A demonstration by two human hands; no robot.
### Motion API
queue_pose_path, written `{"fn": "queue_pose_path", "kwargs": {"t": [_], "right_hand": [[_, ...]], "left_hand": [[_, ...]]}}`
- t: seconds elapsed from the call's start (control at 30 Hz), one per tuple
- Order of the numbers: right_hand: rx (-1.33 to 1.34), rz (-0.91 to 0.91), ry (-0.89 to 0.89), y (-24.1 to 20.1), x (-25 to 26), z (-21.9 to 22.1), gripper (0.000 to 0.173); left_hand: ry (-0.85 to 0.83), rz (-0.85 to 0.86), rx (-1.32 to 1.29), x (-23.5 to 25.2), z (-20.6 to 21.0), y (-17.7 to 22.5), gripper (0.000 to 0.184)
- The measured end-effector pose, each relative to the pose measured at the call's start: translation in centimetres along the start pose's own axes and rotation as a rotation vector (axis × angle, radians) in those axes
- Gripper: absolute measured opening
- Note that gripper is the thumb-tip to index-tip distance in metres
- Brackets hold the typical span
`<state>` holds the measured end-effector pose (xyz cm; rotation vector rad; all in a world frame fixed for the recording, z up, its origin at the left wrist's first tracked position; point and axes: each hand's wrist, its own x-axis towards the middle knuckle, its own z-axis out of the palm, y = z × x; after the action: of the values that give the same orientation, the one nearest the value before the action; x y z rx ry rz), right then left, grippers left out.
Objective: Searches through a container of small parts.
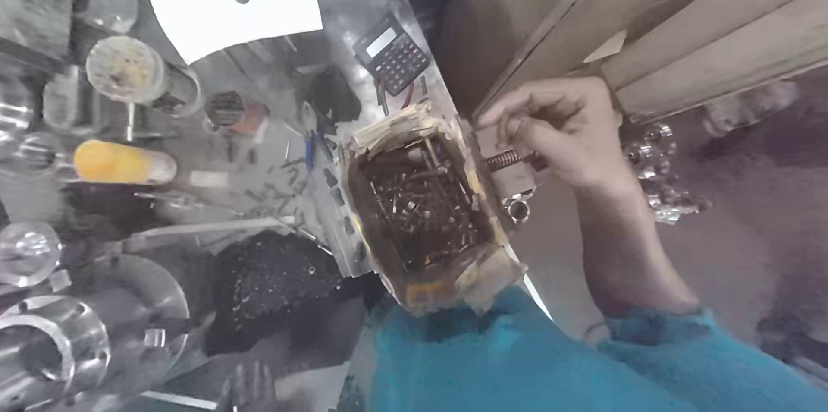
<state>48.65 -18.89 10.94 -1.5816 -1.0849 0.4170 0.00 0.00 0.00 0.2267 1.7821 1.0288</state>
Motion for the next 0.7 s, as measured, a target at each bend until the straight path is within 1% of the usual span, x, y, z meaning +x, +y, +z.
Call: {"fn": "queue_pose_path", "kwargs": {"t": [0.03, 0.07, 0.1, 0.13, 0.2, 0.23, 0.3, 0.37, 0.4, 0.43, 0.5, 0.53, 0.6, 0.7], "right_hand": [[-0.044, -0.008, 0.004, -0.1, 0.0, 0.1, 0.023], [-0.079, -0.015, 0.014, -0.3, 0.1, 0.4, 0.021], [-0.114, -0.023, 0.004, -0.5, 0.3, 0.6, 0.020], [-0.148, -0.030, -0.028, -0.7, 0.7, 0.7, 0.018], [-0.211, -0.065, -0.149, -0.9, 1.6, 1.3, 0.019], [-0.251, -0.102, -0.222, -0.9, 2.0, 2.0, 0.021], [-0.345, -0.233, -0.387, -0.8, 2.6, 4.0, 0.022], [-0.399, -0.361, -0.600, 0.1, 2.4, 6.3, 0.020], [-0.416, -0.425, -0.694, 0.9, 2.1, 7.4, 0.019], [-0.449, -0.470, -0.780, 1.4, 1.9, 8.2, 0.024], [-0.549, -0.516, -0.897, 2.1, 1.5, 9.4, 0.054], [-0.623, -0.521, -0.933, 2.1, 1.1, 9.8, 0.057], [-0.748, -0.461, -0.967, 1.3, 0.5, 10.2, 0.043], [-0.828, -0.444, -0.955, 0.7, 0.4, 10.0, 0.041]], "left_hand": [[-0.319, 0.176, 0.083, 1.3, -3.3, -1.9, 0.040], [-0.478, 0.273, 0.135, 1.6, -4.5, -2.7, 0.037], [-0.475, 0.304, 0.153, 0.5, -3.6, -2.9, 0.033], [-0.510, 0.342, 0.178, -1.2, -2.4, -2.8, 0.030], [-0.728, 0.486, 0.244, -5.0, 0.3, -2.1, 0.025], [-0.847, 0.564, 0.276, -6.9, 2.0, -1.7, 0.029], [-1.055, 0.686, 0.347, -11.1, 6.1, -1.4, 0.044], [-1.215, 0.769, 0.408, -15.2, 9.7, -2.2, 0.048], [-1.267, 0.771, 0.407, -16.7, 10.9, -3.0, 0.050], [-1.288, 0.795, 0.414, -17.7, 11.8, -3.9, 0.052], [-1.251, 0.877, 0.409, -17.9, 13.0, -5.1, 0.053], [-1.236, 0.880, 0.418, -17.5, 13.1, -5.3, 0.052], [-1.219, 0.816, 0.461, -16.8, 12.9, -5.0, 0.053], [-1.220, 0.717, 0.507, -16.0, 12.4, -4.1, 0.049]]}}
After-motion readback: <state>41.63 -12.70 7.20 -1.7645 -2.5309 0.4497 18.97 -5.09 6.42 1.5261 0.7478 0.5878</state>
